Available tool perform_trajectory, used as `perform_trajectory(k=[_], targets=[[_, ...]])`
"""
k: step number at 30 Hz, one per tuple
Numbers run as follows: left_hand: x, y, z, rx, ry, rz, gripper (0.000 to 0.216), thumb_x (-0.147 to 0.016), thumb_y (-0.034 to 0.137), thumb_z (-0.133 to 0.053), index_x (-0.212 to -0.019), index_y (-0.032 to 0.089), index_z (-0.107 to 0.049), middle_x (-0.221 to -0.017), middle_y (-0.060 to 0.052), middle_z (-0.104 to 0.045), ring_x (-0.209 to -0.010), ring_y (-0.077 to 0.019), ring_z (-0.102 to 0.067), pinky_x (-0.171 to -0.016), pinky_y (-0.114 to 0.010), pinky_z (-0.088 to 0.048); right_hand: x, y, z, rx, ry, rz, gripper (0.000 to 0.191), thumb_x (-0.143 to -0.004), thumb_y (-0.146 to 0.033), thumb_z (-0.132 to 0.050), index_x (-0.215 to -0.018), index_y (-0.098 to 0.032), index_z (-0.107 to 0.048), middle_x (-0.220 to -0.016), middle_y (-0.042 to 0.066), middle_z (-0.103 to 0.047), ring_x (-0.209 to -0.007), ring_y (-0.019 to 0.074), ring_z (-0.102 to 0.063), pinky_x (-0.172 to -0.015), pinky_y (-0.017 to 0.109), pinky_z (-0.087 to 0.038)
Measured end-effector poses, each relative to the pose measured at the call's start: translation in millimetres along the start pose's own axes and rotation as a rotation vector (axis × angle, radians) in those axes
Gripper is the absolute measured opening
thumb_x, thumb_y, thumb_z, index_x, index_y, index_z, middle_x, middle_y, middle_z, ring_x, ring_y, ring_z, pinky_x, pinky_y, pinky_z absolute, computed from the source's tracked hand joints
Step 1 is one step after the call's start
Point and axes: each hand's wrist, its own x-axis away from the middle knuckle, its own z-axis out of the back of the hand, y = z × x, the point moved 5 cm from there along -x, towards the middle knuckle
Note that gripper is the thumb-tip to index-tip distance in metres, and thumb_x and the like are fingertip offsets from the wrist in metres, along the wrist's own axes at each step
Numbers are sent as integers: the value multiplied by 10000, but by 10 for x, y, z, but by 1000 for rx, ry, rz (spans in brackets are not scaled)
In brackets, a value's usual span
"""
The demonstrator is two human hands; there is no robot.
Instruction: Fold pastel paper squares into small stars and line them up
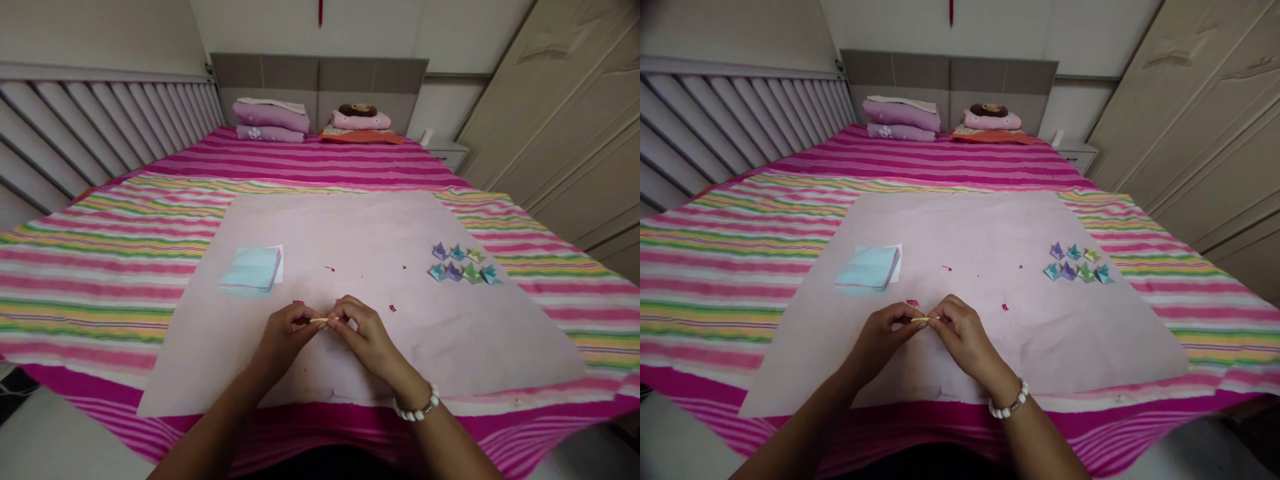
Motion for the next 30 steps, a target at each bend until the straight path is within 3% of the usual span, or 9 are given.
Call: perform_trajectory(k=[11,16,24,30], targets=[[-60,-97,41,138,-48,60,176,-712,330,-718,-660,167,-678,-659,-6,-646,-662,-142,-561,-637,-258,-420,-17,55,-7,-191,8,-107,200,-826,-361,-656,-716,-195,-668,-712,9,-597,-691,154,-543,-672,280,-421],[-83,-129,-9,195,-128,97,169,-748,329,-676,-738,169,-731,-703,-23,-690,-683,-146,-588,-665,-264,-441,-5,145,-1,-268,37,-170,229,-795,-373,-675,-662,-188,-647,-689,6,-596,-680,153,-534,-677,285,-407],[-80,-126,10,226,-66,87,193,-709,351,-690,-711,160,-719,-665,-12,-666,-660,-142,-579,-651,-261,-443,20,250,-89,-397,31,-307,210,-743,-381,-706,-694,-180,-669,-648,-13,-581,-630,133,-497,-633,272,-372],[-54,-213,-26,266,-6,143,233,-683,383,-706,-667,151,-697,-633,-15,-667,-652,-147,-588,-662,-272,-453,20,315,-162,-503,120,-401,295,-655,-398,-765,-541,-174,-610,-532,-36,-530,-546,109,-427,-571,258,-318]])
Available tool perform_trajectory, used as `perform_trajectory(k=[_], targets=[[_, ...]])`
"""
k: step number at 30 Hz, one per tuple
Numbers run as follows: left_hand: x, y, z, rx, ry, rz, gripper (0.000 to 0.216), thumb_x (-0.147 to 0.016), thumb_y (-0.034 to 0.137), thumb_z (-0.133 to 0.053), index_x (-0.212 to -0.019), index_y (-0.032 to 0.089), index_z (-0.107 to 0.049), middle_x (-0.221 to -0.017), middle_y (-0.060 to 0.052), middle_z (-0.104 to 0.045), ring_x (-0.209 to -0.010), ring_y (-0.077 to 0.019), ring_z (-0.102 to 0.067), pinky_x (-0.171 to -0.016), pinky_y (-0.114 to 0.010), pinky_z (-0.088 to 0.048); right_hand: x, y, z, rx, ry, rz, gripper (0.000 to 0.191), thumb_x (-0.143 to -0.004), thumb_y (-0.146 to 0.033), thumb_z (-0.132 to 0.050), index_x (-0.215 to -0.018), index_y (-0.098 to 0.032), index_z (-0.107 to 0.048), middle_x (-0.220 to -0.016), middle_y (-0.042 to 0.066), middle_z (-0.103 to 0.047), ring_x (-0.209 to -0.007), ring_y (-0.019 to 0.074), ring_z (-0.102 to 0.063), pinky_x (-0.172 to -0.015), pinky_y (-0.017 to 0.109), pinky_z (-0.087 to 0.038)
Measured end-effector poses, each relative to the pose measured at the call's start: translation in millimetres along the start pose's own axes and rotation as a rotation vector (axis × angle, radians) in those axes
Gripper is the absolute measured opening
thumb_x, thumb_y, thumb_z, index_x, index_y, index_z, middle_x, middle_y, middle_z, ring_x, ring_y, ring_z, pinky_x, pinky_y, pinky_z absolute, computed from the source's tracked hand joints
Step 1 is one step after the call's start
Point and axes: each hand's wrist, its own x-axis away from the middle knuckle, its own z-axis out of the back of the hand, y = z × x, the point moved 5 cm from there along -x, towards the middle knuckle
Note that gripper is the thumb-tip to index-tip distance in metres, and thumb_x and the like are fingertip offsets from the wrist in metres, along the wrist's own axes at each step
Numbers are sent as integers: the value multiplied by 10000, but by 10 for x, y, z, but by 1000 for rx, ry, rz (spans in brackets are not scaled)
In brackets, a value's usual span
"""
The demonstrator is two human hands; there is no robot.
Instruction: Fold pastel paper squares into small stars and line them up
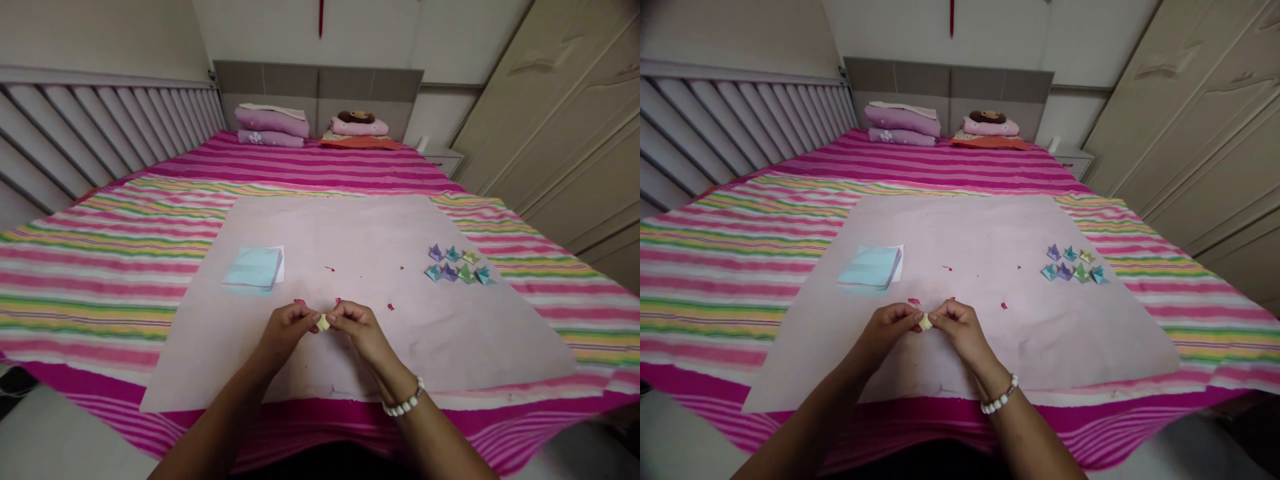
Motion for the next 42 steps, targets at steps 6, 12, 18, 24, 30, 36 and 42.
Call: perform_trajectory(k=[6,12,18,24,30,36,42], targets=[[-17,-220,19,13,1,99,323,-745,455,-632,-718,140,-696,-651,-41,-683,-653,-165,-615,-662,-301,-476,8,190,-47,-191,96,-215,290,-556,-374,-818,-512,-158,-629,-486,-12,-576,-506,98,-452,-541,239,-336],[59,-22,122,-168,44,-328,189,-722,279,-695,-898,211,-712,-1134,-83,-642,-1075,-227,-597,-870,-354,-499,21,332,-30,-368,146,-386,263,-535,-321,-807,-530,-159,-599,-466,-19,-557,-428,80,-448,-449,215,-325],[78,58,43,-311,-30,-480,55,-782,194,-645,-790,200,-699,-992,-74,-669,-961,-194,-639,-778,-307,-530,23,361,-53,-381,119,-426,247,-653,-321,-731,-540,-149,-596,-472,0,-564,-388,78,-444,-404,215,-317],[38,73,14,-345,19,-491,77,-761,185,-666,-836,197,-676,-958,-58,-687,-856,-172,-645,-680,-271,-513,35,340,-67,-351,94,-429,253,-672,-326,-722,-552,-133,-610,-466,-6,-557,-378,68,-439,-399,212,-291],[-34,-30,-18,-234,-32,-336,82,-766,235,-652,-820,180,-681,-828,-41,-682,-733,-144,-620,-663,-263,-488,13,325,-45,-164,67,-347,401,-739,-515,-654,-577,-151,-611,-467,9,-569,-399,92,-440,-441,238,-315],[-169,-219,1,30,-7,-118,174,-711,309,-694,-806,167,-662,-692,-12,-683,-642,-133,-617,-575,-235,-481,-20,92,144,96,226,119,224,-700,-408,-719,-781,-200,-702,-672,3,-606,-586,139,-483,-574,271,-396],[-278,-242,-34,-99,5,-202,173,-731,337,-676,-777,171,-677,-718,-28,-693,-638,-140,-618,-516,-224,-470,-96,62,102,270,108,303,57,-732,-277,-704,-769,-240,-726,-787,36,-637,-663,167,-518,-620,297,-416]])
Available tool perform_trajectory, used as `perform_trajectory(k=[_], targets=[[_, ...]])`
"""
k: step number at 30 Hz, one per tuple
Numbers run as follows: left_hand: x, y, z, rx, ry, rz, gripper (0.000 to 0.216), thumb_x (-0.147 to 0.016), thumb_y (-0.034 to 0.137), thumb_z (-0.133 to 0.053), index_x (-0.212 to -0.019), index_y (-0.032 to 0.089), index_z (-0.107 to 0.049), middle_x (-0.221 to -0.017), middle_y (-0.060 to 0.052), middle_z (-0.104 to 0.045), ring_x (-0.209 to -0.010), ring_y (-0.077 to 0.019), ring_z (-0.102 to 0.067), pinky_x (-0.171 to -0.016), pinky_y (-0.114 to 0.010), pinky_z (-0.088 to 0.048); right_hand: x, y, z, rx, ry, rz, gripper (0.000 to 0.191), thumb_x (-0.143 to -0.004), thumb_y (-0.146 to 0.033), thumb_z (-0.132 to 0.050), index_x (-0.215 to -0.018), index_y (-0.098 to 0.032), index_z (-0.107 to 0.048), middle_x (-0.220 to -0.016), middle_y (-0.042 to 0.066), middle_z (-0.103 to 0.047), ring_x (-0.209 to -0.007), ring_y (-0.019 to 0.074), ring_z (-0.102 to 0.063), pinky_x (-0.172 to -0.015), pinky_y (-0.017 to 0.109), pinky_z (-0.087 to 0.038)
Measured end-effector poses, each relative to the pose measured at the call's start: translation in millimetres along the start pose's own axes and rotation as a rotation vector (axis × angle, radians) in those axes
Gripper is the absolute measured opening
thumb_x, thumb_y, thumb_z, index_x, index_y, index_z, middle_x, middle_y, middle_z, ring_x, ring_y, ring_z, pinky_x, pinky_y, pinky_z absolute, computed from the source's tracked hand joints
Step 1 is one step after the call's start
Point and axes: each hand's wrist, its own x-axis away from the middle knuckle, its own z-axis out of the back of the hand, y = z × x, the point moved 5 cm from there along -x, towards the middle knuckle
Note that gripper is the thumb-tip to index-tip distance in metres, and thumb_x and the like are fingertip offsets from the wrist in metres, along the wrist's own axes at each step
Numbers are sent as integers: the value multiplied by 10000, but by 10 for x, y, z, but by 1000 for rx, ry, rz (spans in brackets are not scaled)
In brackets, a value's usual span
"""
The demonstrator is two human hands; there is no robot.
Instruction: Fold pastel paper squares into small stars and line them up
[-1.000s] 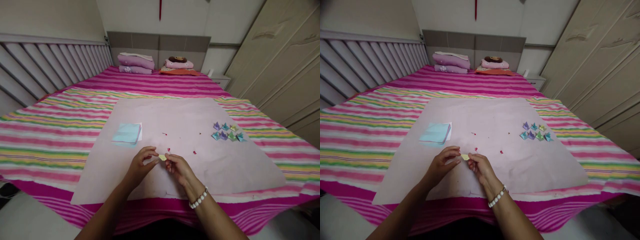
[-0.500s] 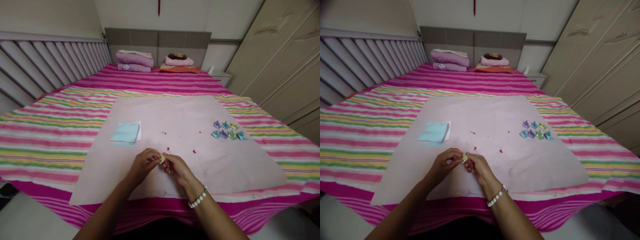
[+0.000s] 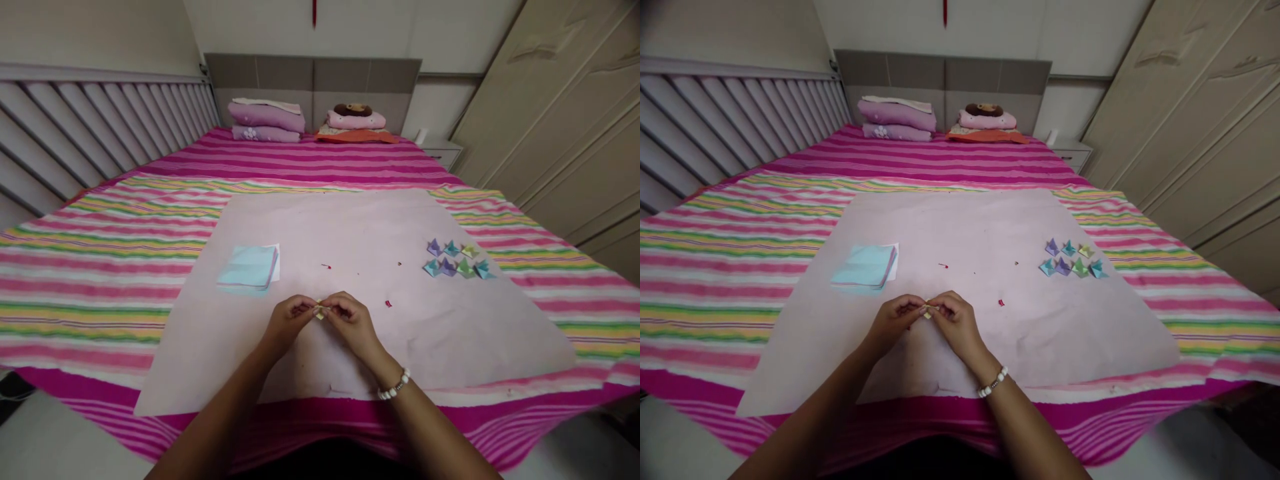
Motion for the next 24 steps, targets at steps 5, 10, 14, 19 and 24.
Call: perform_trajectory(k=[5,10,14,19,24], targets=[[-105,-78,-20,-85,33,-92,129,-715,299,-680,-756,177,-679,-856,-48,-675,-756,-159,-621,-609,-252,-492,-89,185,-22,52,-31,1,66,-770,-238,-645,-744,-233,-706,-756,32,-634,-679,175,-555,-629,295,-423],[-203,-139,-37,-222,34,-180,88,-750,264,-645,-765,183,-674,-835,-39,-650,-761,-151,-595,-616,-245,-457,-153,318,-14,101,-45,7,92,-785,-212,-612,-741,-220,-692,-749,27,-627,-680,170,-560,-627,287,-426],[-254,-203,-54,-258,13,-195,98,-786,225,-591,-748,187,-672,-766,-15,-637,-706,-134,-572,-633,-245,-441,-186,407,-13,120,-42,11,91,-787,-226,-615,-746,-219,-696,-754,22,-629,-699,167,-565,-644,281,-427],[-285,-296,-76,-272,12,-185,70,-763,245,-632,-760,187,-672,-759,-12,-642,-693,-134,-586,-573,-224,-438,-202,480,-23,133,-47,4,103,-786,-216,-602,-724,-216,-685,-736,18,-622,-688,165,-555,-639,276,-415],[-287,-330,-73,-253,30,-184,101,-780,265,-611,-735,192,-666,-780,-24,-668,-737,-148,-616,-638,-249,-491,-198,520,-16,136,-41,-17,82,-778,-233,-596,-723,-220,-656,-711,6,-608,-670,164,-538,-632,274,-406]])
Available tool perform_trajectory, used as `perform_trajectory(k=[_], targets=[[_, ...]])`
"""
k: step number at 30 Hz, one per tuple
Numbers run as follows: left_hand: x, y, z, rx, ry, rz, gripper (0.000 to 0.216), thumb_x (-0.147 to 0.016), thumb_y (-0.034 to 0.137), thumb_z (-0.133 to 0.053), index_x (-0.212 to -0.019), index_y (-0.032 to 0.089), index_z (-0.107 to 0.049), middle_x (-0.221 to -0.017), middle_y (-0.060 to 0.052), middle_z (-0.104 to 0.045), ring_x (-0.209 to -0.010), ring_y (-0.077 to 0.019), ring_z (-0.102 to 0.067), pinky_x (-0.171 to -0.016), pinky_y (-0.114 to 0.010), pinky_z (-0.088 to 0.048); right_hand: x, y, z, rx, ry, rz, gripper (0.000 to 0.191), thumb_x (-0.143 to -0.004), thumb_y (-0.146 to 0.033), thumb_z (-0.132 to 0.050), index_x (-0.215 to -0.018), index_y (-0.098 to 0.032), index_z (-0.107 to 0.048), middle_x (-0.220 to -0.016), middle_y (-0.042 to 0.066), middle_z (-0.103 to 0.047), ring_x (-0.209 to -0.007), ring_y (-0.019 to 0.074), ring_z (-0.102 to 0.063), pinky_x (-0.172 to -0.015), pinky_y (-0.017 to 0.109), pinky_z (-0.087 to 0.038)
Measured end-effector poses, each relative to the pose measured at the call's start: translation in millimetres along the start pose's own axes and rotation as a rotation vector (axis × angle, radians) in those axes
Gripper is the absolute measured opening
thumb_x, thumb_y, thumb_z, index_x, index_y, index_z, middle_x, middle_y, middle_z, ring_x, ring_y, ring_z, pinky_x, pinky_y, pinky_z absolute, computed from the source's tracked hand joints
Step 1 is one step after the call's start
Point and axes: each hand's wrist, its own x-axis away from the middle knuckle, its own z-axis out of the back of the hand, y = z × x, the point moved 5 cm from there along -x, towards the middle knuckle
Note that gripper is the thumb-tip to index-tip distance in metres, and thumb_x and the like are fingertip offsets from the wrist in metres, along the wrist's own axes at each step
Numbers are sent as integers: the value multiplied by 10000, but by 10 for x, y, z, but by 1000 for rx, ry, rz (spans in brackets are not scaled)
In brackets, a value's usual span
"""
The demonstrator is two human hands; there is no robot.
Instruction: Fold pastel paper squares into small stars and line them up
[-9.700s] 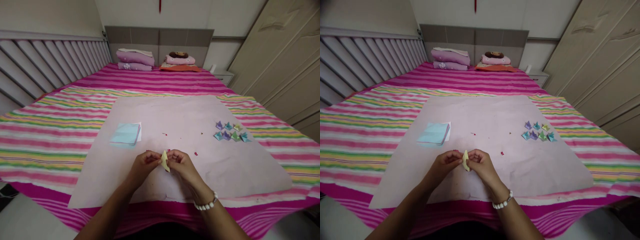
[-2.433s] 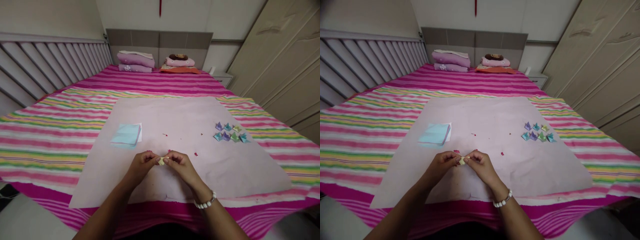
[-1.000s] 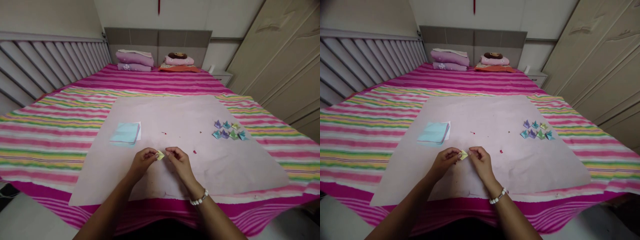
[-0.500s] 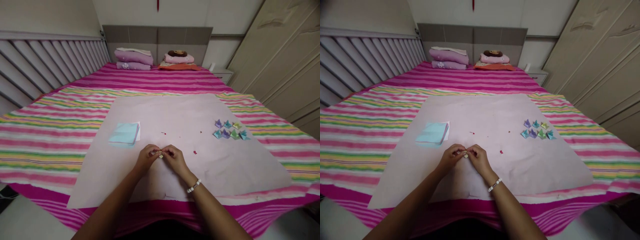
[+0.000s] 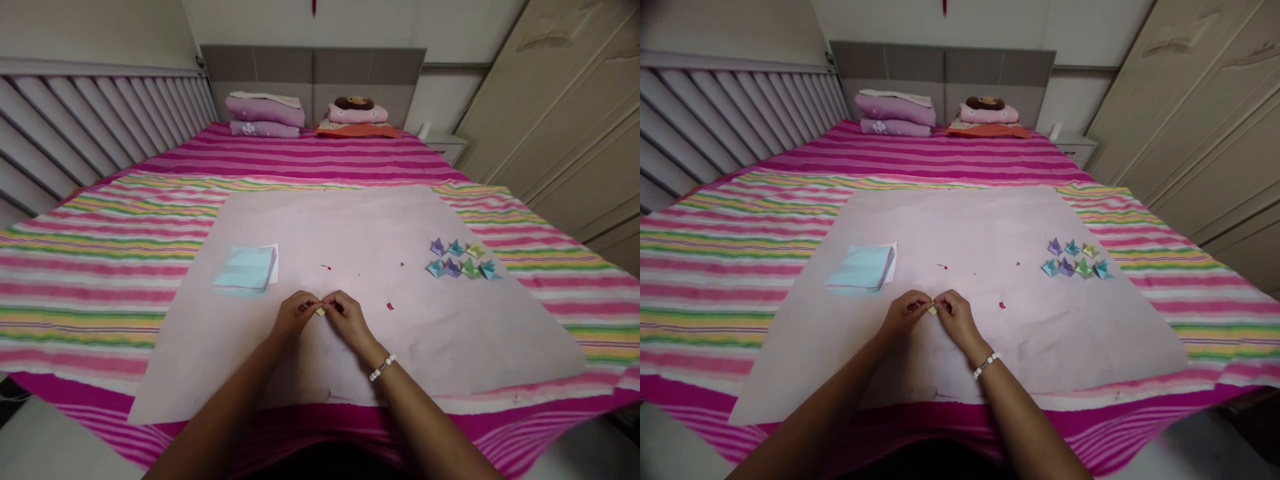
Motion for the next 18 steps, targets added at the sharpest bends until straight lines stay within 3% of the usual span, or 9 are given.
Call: perform_trajectory(k=[9,18], targets=[[50,-53,-3,-4,67,54,76,-746,242,-586,-763,178,-624,-757,-21,-670,-685,-139,-636,-643,-257,-529,29,-37,8,15,55,-50,62,-754,-223,-557,-705,-214,-595,-662,-5,-568,-597,149,-484,-566,263,-371],[75,9,-26,-76,123,44,69,-700,140,-533,-731,179,-581,-719,-1,-621,-603,-119,-580,-545,-224,-468,99,-31,71,28,151,-68,46,-691,-183,-528,-696,-220,-554,-621,-28,-531,-568,141,-459,-542,254,-356]])
